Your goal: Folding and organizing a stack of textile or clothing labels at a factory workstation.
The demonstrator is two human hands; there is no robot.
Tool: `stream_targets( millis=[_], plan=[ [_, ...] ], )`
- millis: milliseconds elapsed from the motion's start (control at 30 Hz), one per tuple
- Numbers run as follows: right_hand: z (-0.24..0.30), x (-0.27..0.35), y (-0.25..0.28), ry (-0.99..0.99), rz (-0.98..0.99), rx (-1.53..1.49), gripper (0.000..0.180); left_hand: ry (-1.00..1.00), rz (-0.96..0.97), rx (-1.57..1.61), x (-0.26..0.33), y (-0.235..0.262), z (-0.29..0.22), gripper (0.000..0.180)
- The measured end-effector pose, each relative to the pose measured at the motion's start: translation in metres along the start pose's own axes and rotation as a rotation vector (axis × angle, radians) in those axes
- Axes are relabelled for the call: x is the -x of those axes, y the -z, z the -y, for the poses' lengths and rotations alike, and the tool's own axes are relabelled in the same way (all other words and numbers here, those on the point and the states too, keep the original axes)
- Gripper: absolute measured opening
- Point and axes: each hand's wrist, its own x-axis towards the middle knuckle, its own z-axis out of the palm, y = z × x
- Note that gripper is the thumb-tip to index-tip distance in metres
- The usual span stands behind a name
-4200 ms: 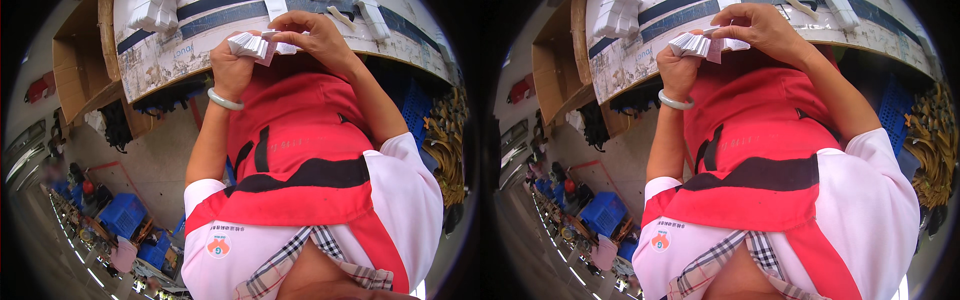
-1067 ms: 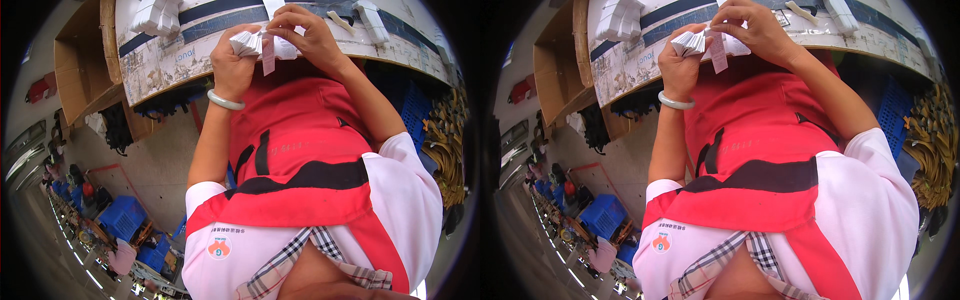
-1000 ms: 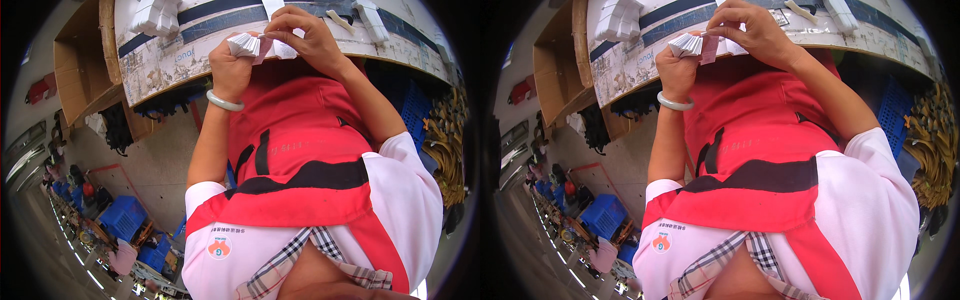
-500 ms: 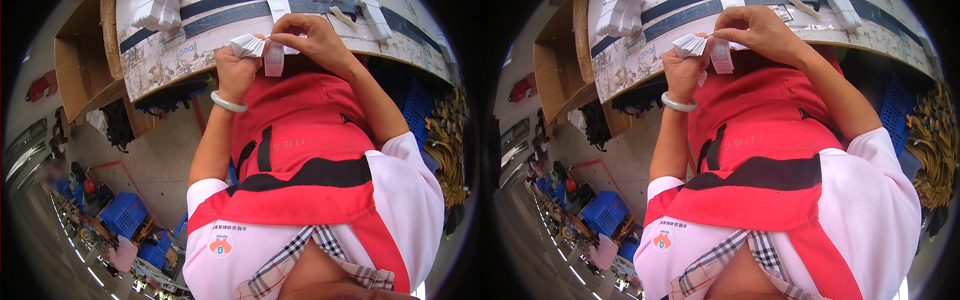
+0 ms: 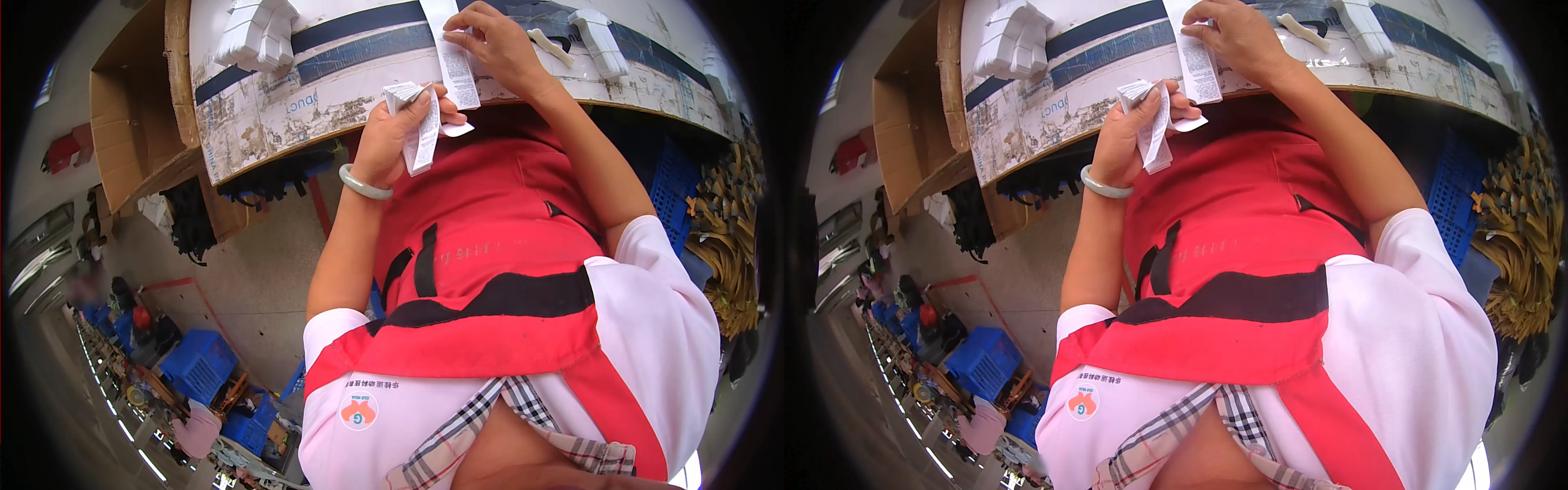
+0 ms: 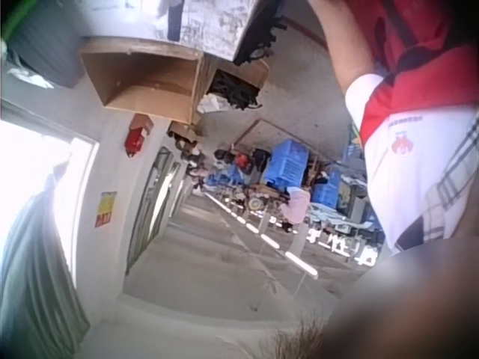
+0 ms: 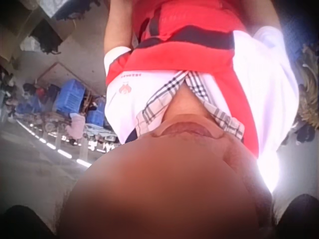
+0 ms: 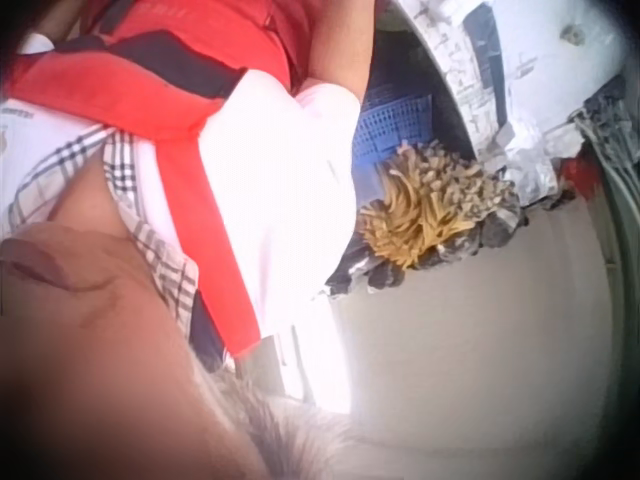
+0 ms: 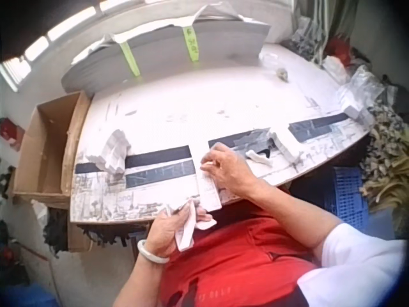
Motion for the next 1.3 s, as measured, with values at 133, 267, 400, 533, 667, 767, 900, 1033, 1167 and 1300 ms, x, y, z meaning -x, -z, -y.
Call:
stream_targets(
  millis=[133, 267, 400, 533, 667, 767, 900, 1033, 1167, 1300],
  plan=[
    [0.002, -0.006, -0.002, -0.006, -0.016, 0.175, 0.012, 0.002, 0.015, 0.084, -0.001, 0.000, -0.002, 0.032],
    [-0.005, -0.006, -0.001, -0.001, 0.009, 0.120, 0.011, 0.008, -0.028, -0.004, -0.008, 0.009, -0.002, 0.033],
    [0.009, 0.003, 0.006, 0.040, 0.049, 0.092, 0.011, -0.115, -0.049, 0.030, -0.007, 0.003, -0.010, 0.031],
    [0.017, 0.007, 0.009, 0.033, 0.073, 0.034, 0.012, -0.131, 0.051, 0.186, -0.009, 0.021, -0.011, 0.029],
    [0.029, 0.012, 0.015, 0.038, 0.084, -0.014, 0.010, -0.145, -0.041, 0.125, -0.003, 0.016, -0.013, 0.021],
    [0.044, 0.015, 0.019, 0.074, 0.103, -0.019, 0.009, -0.203, -0.180, 0.006, -0.002, 0.002, -0.014, 0.025],
    [0.048, 0.019, 0.019, 0.115, 0.145, -0.028, 0.012, -0.395, -0.260, -0.348, 0.001, -0.013, -0.015, 0.025],
    [0.044, 0.022, 0.016, 0.216, 0.197, -0.057, 0.022, -0.493, -0.221, -0.516, 0.002, -0.018, -0.013, 0.021],
    [0.061, 0.022, 0.018, -0.070, 0.243, -0.364, 0.011, -0.455, -0.290, -0.500, 0.004, -0.014, -0.012, 0.016],
    [0.054, 0.028, 0.018, 0.038, 0.264, -0.233, 0.020, -0.472, -0.288, -0.489, 0.004, -0.015, -0.012, 0.015]
  ],
)
